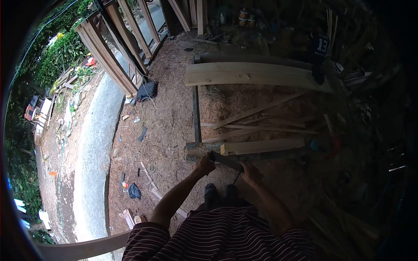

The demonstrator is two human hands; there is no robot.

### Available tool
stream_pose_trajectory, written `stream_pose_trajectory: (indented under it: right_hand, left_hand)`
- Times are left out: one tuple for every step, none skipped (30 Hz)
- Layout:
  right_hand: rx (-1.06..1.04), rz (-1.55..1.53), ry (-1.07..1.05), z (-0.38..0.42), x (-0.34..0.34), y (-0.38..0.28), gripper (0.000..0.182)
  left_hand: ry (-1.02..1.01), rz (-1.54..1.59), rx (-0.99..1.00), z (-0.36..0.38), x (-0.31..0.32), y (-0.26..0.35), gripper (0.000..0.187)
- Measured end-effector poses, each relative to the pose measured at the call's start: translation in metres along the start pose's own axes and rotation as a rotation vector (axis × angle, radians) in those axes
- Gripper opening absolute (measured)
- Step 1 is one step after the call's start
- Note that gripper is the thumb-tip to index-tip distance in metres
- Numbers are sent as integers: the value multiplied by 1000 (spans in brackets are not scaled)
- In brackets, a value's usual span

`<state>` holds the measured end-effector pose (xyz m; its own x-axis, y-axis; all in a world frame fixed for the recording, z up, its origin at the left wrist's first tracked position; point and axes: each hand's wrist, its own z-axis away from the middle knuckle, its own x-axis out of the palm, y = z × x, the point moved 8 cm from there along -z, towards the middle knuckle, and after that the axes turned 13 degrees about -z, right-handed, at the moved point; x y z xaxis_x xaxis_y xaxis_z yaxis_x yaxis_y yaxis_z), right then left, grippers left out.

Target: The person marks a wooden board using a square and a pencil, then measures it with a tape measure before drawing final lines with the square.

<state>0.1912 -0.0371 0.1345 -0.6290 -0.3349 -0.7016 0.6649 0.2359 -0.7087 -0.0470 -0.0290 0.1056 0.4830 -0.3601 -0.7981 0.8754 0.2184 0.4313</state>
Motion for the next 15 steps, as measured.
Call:
stream_pose_trajectory:
  right_hand:
    - [-10,-4,11,1,-2,3,55]
    - [-7,-12,15,3,-3,6,55]
    - [5,-2,-11,6,-3,11,56]
    - [17,9,-38,8,-3,15,58]
    - [19,3,-38,11,-5,18,58]
    - [35,5,-47,12,-5,22,58]
    - [48,7,-59,13,-5,25,58]
    - [45,1,-66,14,-5,27,58]
    - [75,3,-82,16,-5,31,58]
    - [105,6,-98,17,-7,34,57]
    - [104,0,-104,19,-6,35,57]
    - [89,12,-87,21,-6,38,57]
    - [73,25,-69,20,-7,39,57]
    - [70,18,-73,20,-6,41,57]
    - [80,19,-65,20,-7,41,54]
  left_hand:
    - [0,-5,-3,7,-8,11,56]
    - [-52,-1,-27,14,-12,20,53]
    - [-104,2,-50,18,-13,28,51]
    - [-108,-5,-48,14,-3,26,51]
    - [-54,-32,-21,9,6,22,52]
    - [1,-59,3,10,4,26,53]
    - [1,-61,-4,10,6,27,53]
    - [-17,-65,-30,10,10,28,52]
    - [-35,-68,-53,10,12,30,52]
    - [-37,-70,-59,10,13,33,52]
    - [-7,-69,-38,10,12,37,50]
    - [26,-69,-17,11,11,41,49]
    - [27,-72,-24,4,22,34,49]
    - [154,-75,45,0,24,34,45]
    - [280,-79,116,2,14,41,42]
